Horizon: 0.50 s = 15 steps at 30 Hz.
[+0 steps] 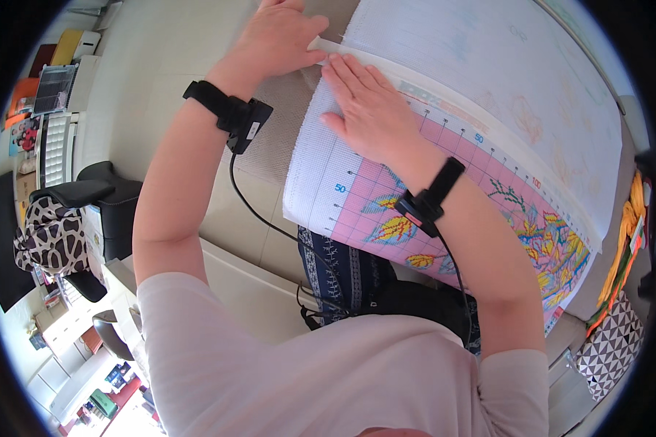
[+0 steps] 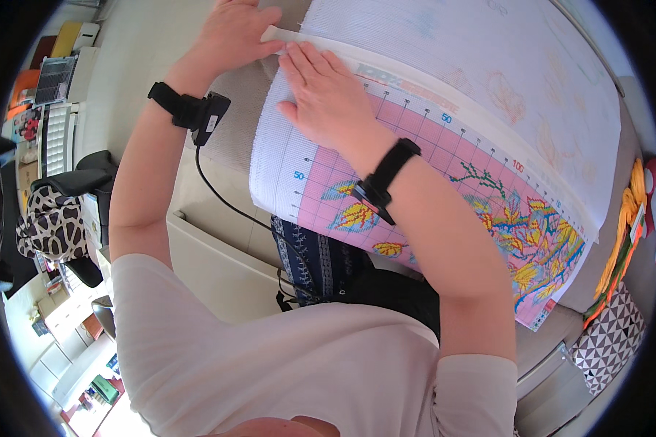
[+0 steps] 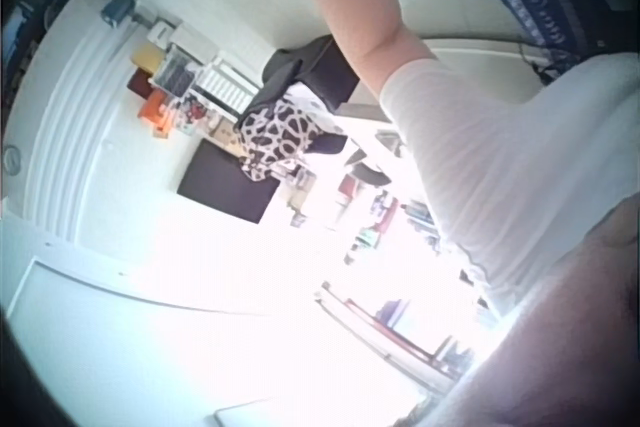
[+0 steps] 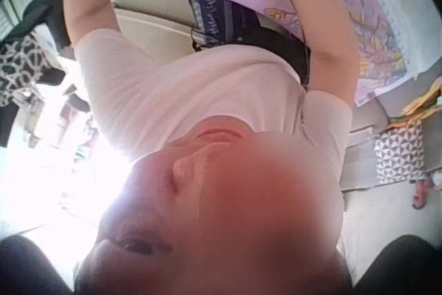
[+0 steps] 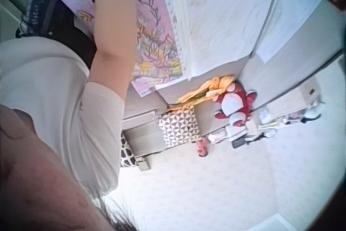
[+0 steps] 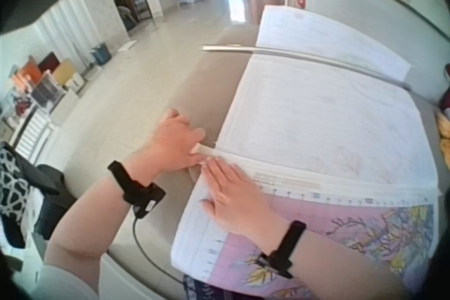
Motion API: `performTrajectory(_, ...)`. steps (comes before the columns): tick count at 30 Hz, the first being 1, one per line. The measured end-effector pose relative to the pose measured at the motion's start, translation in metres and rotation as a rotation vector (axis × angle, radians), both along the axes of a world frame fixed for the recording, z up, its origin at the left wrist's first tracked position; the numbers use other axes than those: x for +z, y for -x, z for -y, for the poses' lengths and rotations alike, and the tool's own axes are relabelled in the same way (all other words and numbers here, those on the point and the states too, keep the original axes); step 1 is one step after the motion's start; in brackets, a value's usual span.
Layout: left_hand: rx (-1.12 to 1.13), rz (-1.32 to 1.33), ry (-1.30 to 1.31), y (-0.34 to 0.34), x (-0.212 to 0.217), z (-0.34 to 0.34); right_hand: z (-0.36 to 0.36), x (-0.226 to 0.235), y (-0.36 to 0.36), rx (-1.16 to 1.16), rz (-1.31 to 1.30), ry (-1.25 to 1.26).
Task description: The person assembles a metal frame by connecting two rods with a joint. They then place the frame on a sofa, unfold a large printed chart, and secure the chart to the frame using adhesive tape.
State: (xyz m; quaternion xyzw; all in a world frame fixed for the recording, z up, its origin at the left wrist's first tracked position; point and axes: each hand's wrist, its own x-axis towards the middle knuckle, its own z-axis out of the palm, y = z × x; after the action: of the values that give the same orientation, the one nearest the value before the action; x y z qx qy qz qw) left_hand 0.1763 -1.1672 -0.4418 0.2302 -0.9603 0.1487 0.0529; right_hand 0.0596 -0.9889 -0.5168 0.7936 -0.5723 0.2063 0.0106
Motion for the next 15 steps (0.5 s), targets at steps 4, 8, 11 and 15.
performTrajectory(4, -0.04, -0.002, 0.044, -0.007, 0.0, 0.004, 0.009, -0.006, -0.006, -0.001, -0.005, -0.031)
performTrajectory(8, -0.119, -0.033, 0.013, -0.015, 0.003, 0.012, 0.007, -0.006, -0.003, 0.001, -0.015, -0.029)
performTrajectory(11, -0.129, 0.003, 0.038, -0.017, 0.004, 0.016, 0.006, -0.005, -0.004, -0.007, -0.044, -0.073)
performTrajectory(15, -0.118, -0.01, 0.07, -0.018, 0.007, 0.016, 0.007, -0.005, -0.004, -0.007, -0.009, -0.02)
